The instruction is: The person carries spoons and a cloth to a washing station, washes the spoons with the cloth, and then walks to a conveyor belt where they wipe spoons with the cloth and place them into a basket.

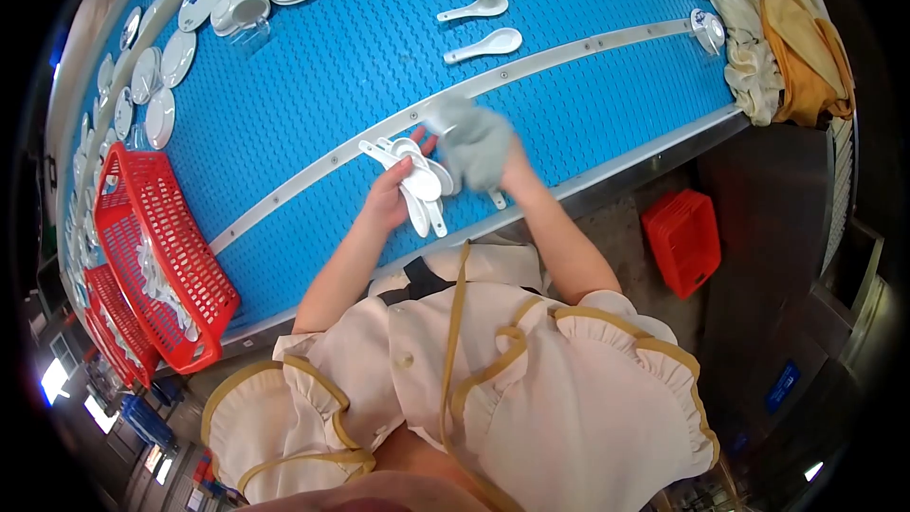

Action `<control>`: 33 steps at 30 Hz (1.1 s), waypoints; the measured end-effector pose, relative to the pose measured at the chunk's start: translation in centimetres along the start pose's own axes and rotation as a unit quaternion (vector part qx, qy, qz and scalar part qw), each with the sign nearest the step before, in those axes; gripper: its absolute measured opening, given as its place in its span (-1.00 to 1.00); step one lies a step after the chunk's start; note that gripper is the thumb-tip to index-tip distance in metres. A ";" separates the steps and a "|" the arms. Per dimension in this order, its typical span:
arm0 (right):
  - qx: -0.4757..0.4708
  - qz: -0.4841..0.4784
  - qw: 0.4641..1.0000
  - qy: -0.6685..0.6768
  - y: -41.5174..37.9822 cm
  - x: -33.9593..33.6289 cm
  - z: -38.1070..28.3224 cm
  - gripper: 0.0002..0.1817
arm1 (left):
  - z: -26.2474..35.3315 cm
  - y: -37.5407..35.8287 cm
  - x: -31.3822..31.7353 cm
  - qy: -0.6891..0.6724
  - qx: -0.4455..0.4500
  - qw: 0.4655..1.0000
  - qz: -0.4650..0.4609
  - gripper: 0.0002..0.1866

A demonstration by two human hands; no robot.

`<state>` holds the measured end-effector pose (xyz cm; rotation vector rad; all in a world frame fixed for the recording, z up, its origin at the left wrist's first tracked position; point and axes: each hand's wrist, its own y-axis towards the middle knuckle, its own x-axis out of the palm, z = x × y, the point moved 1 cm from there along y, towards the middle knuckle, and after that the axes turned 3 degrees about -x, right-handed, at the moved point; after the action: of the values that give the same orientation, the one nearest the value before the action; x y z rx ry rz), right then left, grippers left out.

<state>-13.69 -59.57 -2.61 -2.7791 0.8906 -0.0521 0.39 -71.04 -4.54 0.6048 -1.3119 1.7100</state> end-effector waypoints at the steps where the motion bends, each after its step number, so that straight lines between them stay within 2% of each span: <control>1: -0.132 -0.022 0.981 -0.139 -0.1 1.4 -3.1 -0.61 | 0.1 -0.5 0.1 0.026 -0.005 1.000 0.004 -0.34; 3: -0.258 -0.040 0.926 -0.273 -0.9 2.7 -5.0 -0.60 | 0.4 -0.7 -0.6 0.008 0.003 1.000 0.009 -0.35; 5: -0.028 0.006 0.983 -0.181 -1.5 2.7 -1.1 -0.68 | 1.1 -1.5 -1.9 -0.018 0.012 1.000 0.019 -0.36; 6: -0.028 0.004 0.983 -0.181 -1.0 2.5 -0.7 -0.68 | 1.3 -1.8 -2.6 -0.036 0.015 0.999 -0.001 -0.38; 7: -0.127 -0.055 0.941 -0.309 0.2 2.0 -0.4 -0.73 | 1.8 -2.4 -3.0 -0.035 0.022 0.999 -0.004 -0.39; 9: -0.144 -0.040 0.940 -0.308 1.4 -0.6 -0.2 -0.80 | 2.2 -2.9 -3.3 -0.058 0.046 0.997 -0.022 -0.41; 11: -0.151 0.038 0.913 -0.377 3.2 -4.2 -1.7 -0.82 | 2.3 -3.5 -3.9 -0.066 0.054 0.996 -0.017 -0.42; 12: -0.236 0.044 0.796 -0.555 4.8 -5.2 -3.3 -0.82 | 2.3 -3.8 -4.1 -0.071 0.059 0.996 -0.013 -0.43; 13: -0.069 0.011 0.791 -0.608 6.1 -5.3 -5.7 -0.79 | 2.5 -4.1 -4.0 -0.072 0.059 0.995 -0.020 -0.44; 14: 0.101 -0.019 0.760 -0.642 7.3 -5.4 -7.3 -0.76 | 2.5 -4.4 -4.3 -0.073 0.059 0.995 -0.021 -0.44; 15: 0.100 -0.018 0.759 -0.643 8.5 -6.0 -4.4 -0.76 | 2.6 -4.5 -4.6 -0.063 0.062 0.996 -0.027 -0.44; 16: 0.097 0.138 0.797 -0.579 9.8 -7.0 0.5 -0.70 | 2.6 -4.6 -4.9 -0.052 0.066 0.996 -0.032 -0.44; 17: 0.090 0.289 0.813 -0.497 10.3 -7.6 3.2 -0.63 | 2.6 -4.7 -4.9 -0.062 0.064 0.995 -0.052 -0.43; 22: 0.097 0.276 0.795 -0.531 10.9 -3.7 1.9 -0.46 | 2.5 -5.2 -4.8 -0.048 0.063 0.996 -0.038 -0.42; 24: 0.081 0.253 0.844 -0.466 10.5 -2.9 1.7 -0.45 | 2.5 -5.3 -4.8 -0.046 0.067 0.996 -0.030 -0.42; 29: 0.123 0.219 0.880 -0.403 8.7 -3.4 2.5 -0.50 | 2.6 -6.1 -4.5 -0.057 0.072 0.995 -0.034 -0.43; 31: 0.040 0.126 0.922 -0.363 7.2 -2.8 2.9 -0.59 | 2.5 -6.4 -4.7 -0.060 0.078 0.995 -0.034 -0.44; 32: 0.038 0.124 0.922 -0.364 6.3 -2.3 2.5 -0.59 | 2.5 -6.5 -4.9 -0.063 0.081 0.994 -0.033 -0.45; 33: 0.084 0.089 0.970 -0.209 5.0 -1.0 0.8 -0.61 | 2.4 -6.7 -5.1 -0.064 0.083 0.994 -0.033 -0.45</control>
<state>-17.26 -62.81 -4.45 -2.4086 0.9619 0.4497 8.35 -74.61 -4.35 0.8576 -1.2303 1.7614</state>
